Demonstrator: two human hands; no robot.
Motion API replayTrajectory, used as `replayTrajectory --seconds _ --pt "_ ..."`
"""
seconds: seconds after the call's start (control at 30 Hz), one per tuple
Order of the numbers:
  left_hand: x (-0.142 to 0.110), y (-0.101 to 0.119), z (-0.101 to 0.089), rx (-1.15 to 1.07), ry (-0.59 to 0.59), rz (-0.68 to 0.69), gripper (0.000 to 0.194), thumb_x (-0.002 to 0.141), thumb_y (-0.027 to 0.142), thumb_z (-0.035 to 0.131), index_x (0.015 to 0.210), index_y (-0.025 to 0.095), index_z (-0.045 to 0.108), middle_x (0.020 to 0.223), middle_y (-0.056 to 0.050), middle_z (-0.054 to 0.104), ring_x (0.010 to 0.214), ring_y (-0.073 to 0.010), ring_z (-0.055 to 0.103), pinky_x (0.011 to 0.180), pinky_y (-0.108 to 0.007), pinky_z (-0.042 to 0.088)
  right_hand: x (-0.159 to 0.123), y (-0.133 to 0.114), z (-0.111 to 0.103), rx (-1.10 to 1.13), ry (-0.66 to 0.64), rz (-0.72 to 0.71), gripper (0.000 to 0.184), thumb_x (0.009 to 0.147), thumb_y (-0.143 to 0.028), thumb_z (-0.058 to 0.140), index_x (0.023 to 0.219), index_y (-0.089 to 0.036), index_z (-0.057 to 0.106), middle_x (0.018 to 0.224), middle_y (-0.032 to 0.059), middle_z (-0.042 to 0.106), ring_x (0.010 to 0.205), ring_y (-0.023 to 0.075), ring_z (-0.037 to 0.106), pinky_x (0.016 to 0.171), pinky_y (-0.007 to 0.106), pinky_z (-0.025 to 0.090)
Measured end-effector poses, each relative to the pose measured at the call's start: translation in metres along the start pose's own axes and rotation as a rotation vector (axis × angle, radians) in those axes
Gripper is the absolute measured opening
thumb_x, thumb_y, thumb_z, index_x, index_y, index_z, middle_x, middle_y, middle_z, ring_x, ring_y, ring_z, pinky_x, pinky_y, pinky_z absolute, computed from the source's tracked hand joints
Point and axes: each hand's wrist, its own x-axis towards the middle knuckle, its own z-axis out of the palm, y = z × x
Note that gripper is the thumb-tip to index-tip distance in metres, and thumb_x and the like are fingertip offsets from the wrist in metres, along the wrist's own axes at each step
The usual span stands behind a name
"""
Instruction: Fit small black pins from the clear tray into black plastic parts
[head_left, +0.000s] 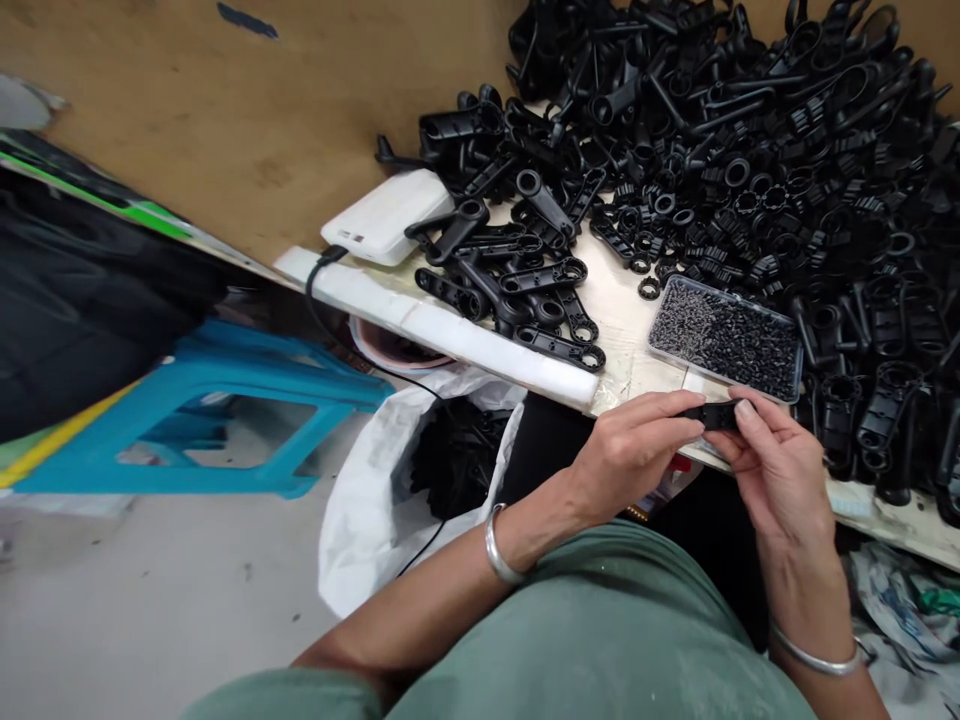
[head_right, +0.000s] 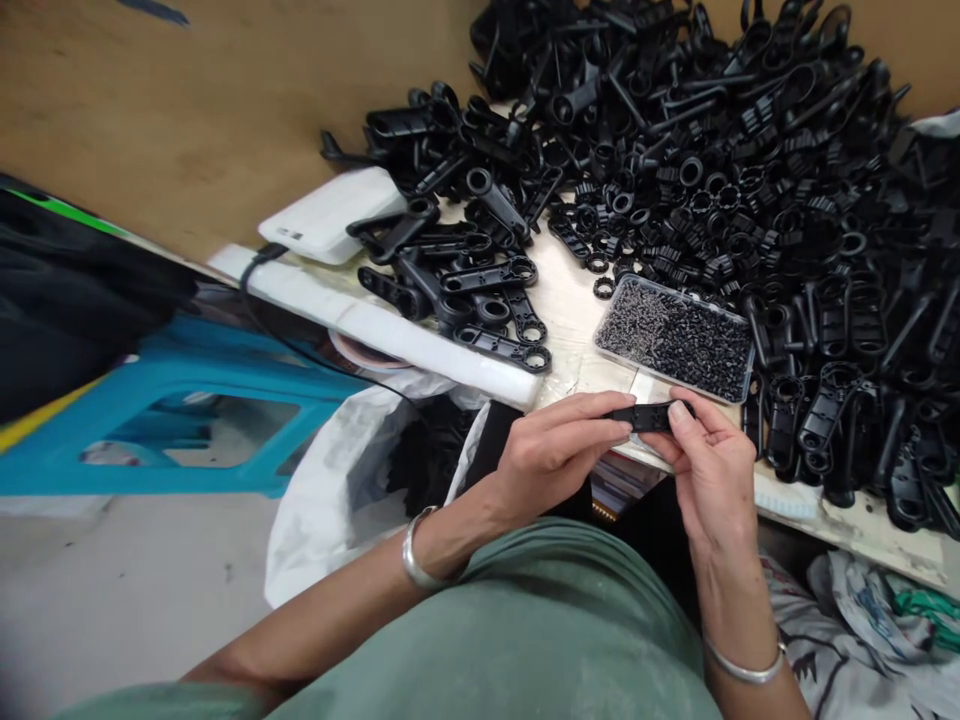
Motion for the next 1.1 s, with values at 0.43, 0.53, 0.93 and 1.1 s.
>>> replayTrajectory --seconds 0.43,0.53,0.93,1.1 --pt "-0.001 -0.009 -0.007 0.005 -0.053 -0.039 0.014 0.093 0.006 0.058 0.092 0.013 0.070 0.110 -0.014 0.075 0.102 -0.0174 0.074 0.088 -0.026 0.062 0.000 -0.010 -0.024 -0.098 -0.059 0.052 0.043 0.076 -0.045 0.082 0.107 -0.019 0.069 0.095 0.0098 0.077 0.085 0.0221 0.076 0.083 0.042 0.063" --pt "0.001 -0.009 -0.008 -0.011 -0.082 -0.036 0.014 0.094 0.008 0.058 0.090 0.013 0.070 0.108 -0.013 0.076 0.099 -0.0165 0.074 0.087 -0.024 0.062 0.002 -0.012 -0.024 -0.154 -0.091 0.039 0.042 0.073 -0.042 0.085 0.107 -0.021 0.072 0.093 0.0052 0.075 0.082 0.0191 0.075 0.083 0.041 0.064" --pt "-0.003 0.001 -0.002 -0.006 -0.025 -0.028 0.012 0.094 0.006 0.057 0.096 0.012 0.067 0.110 -0.014 0.075 0.102 -0.0173 0.073 0.090 -0.027 0.062 -0.003 0.000 -0.005 -0.056 -0.006 0.022 0.035 0.061 -0.032 0.091 0.089 -0.018 0.076 0.085 0.0027 0.074 0.070 0.0164 0.073 0.069 0.031 0.066" --pt "-0.007 0.001 0.001 -0.015 -0.001 -0.040 0.012 0.093 0.006 0.058 0.094 0.012 0.068 0.109 -0.015 0.075 0.102 -0.0181 0.073 0.089 -0.028 0.063 -0.003 0.002 -0.001 -0.030 -0.016 0.015 0.034 0.063 -0.033 0.091 0.089 -0.017 0.075 0.085 0.0028 0.075 0.072 0.0158 0.073 0.070 0.031 0.066"
